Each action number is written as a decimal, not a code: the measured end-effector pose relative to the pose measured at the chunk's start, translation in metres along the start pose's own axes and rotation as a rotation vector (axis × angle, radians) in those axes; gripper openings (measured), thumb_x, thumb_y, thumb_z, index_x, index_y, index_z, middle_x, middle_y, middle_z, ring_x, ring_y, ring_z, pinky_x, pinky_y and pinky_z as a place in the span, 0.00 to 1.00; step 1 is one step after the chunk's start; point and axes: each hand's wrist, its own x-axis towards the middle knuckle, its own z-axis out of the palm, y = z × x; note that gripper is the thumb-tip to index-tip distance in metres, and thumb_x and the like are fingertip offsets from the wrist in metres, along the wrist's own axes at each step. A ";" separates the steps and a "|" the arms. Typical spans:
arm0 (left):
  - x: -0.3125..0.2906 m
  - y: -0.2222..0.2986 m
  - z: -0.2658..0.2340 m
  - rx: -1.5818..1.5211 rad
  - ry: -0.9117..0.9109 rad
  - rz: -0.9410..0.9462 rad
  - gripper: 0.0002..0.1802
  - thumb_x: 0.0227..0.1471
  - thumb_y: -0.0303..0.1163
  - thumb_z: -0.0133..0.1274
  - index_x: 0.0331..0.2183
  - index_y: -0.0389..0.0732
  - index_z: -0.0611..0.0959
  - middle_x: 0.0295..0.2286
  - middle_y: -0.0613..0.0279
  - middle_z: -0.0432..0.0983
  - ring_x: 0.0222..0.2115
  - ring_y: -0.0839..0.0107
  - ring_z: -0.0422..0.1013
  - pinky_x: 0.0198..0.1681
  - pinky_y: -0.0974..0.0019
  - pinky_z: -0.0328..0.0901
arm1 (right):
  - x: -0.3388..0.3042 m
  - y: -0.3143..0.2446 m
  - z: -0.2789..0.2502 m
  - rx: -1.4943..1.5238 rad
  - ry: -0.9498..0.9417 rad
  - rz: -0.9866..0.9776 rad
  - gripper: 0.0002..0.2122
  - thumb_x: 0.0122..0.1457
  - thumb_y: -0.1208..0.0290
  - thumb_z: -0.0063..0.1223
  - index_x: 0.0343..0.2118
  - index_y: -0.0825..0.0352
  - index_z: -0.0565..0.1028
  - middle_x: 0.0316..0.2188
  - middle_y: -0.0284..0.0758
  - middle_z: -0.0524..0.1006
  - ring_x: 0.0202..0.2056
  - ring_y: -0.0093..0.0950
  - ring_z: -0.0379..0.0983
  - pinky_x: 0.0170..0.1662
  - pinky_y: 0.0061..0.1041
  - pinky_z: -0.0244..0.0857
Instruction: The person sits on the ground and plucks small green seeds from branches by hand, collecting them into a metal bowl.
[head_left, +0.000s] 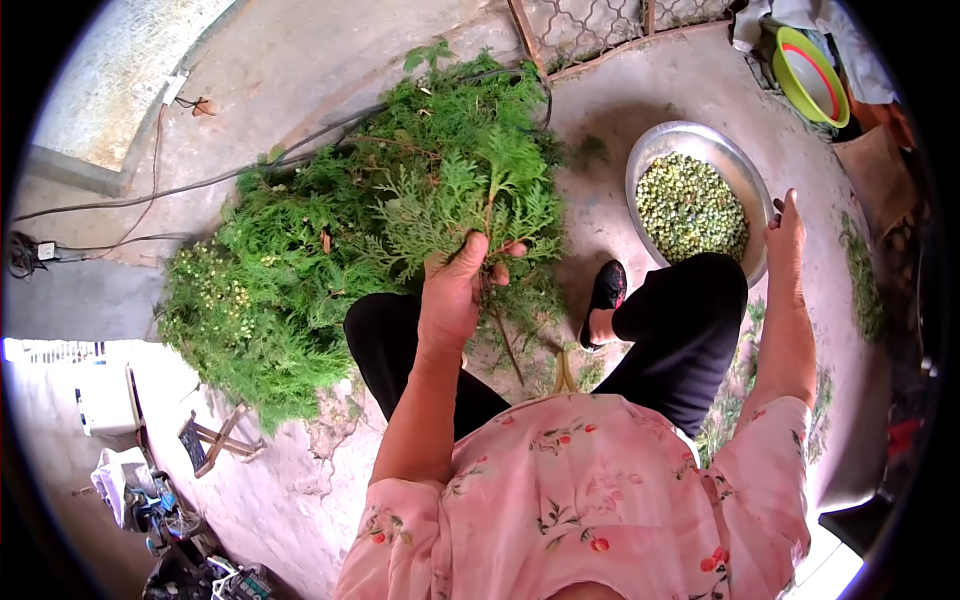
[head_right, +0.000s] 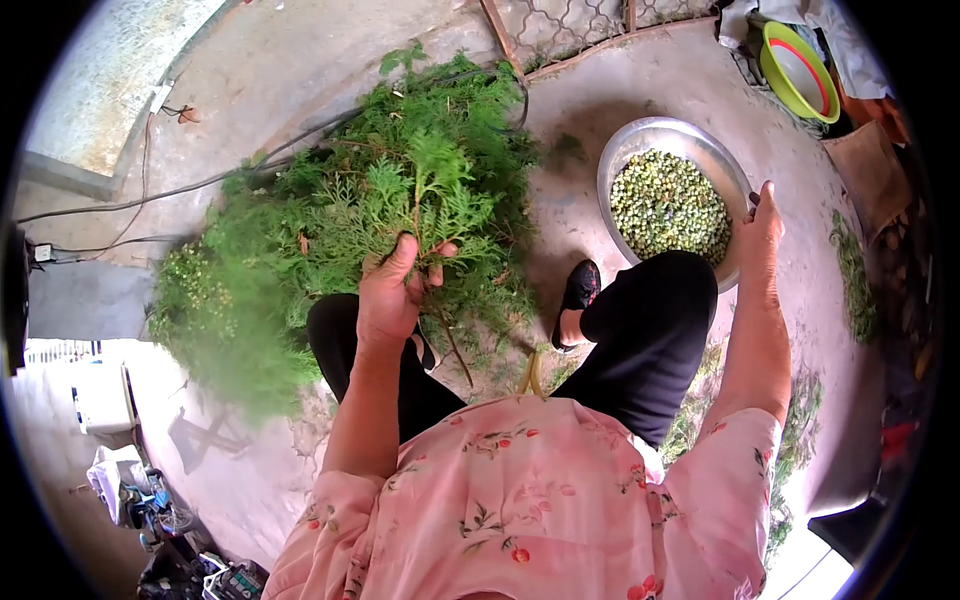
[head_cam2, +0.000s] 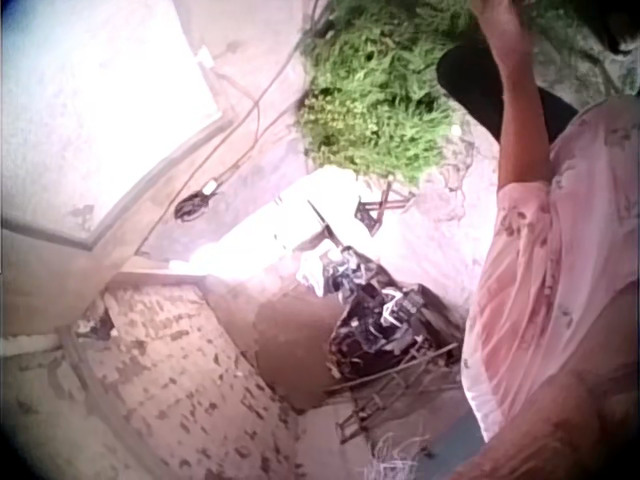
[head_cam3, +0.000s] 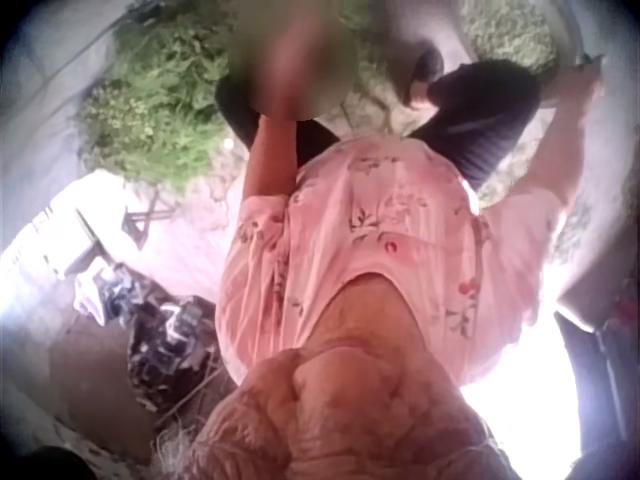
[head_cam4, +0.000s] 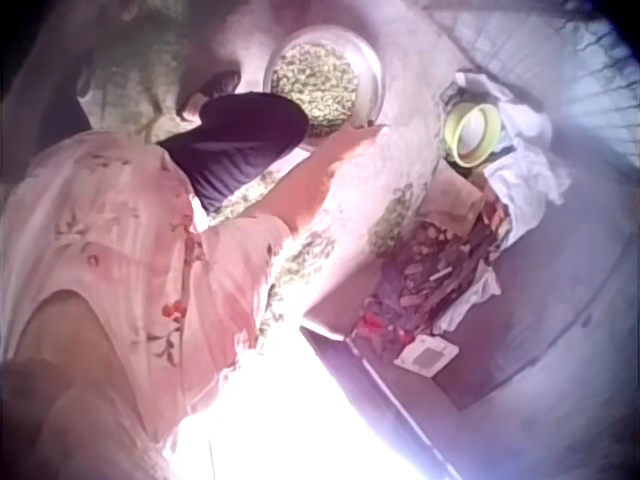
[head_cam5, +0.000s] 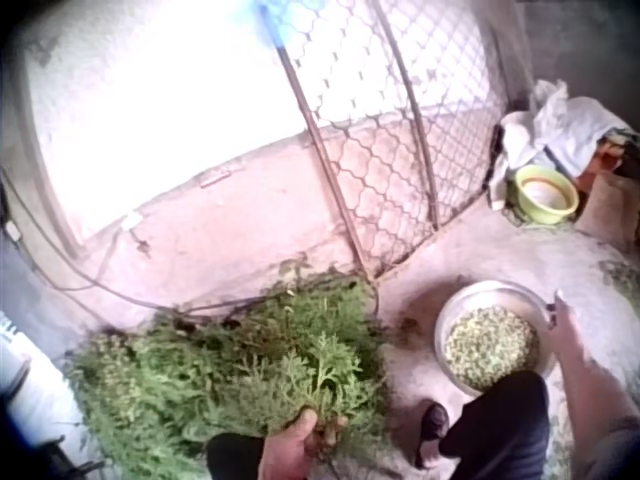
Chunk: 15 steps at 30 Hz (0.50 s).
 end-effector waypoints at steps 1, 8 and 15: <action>-0.001 0.001 0.000 0.003 0.003 0.004 0.19 0.49 0.41 0.50 0.40 0.38 0.71 0.30 0.58 0.74 0.20 0.72 0.66 0.21 0.73 0.61 | -0.015 -0.004 0.003 -0.161 -0.001 -0.092 0.15 0.53 0.62 0.47 0.33 0.71 0.72 0.21 0.33 0.68 0.20 0.23 0.64 0.20 0.19 0.59; 0.009 -0.024 -0.033 0.812 -0.036 0.503 0.10 0.48 0.28 0.48 0.36 0.36 0.75 0.28 0.63 0.74 0.28 0.72 0.71 0.26 0.72 0.62 | 0.052 0.020 -0.011 -0.289 0.085 -0.410 0.12 0.54 0.73 0.40 0.39 0.69 0.72 0.26 0.38 0.73 0.18 0.24 0.69 0.13 0.19 0.56; 0.000 -0.003 -0.007 1.277 -0.005 0.598 0.13 0.34 0.19 0.48 0.29 0.36 0.74 0.24 0.52 0.69 0.26 0.51 0.66 0.28 0.57 0.61 | -0.116 -0.002 0.049 -0.211 -0.619 -0.408 0.09 0.51 0.67 0.54 0.33 0.64 0.75 0.17 0.25 0.70 0.11 0.13 0.55 0.12 0.13 0.48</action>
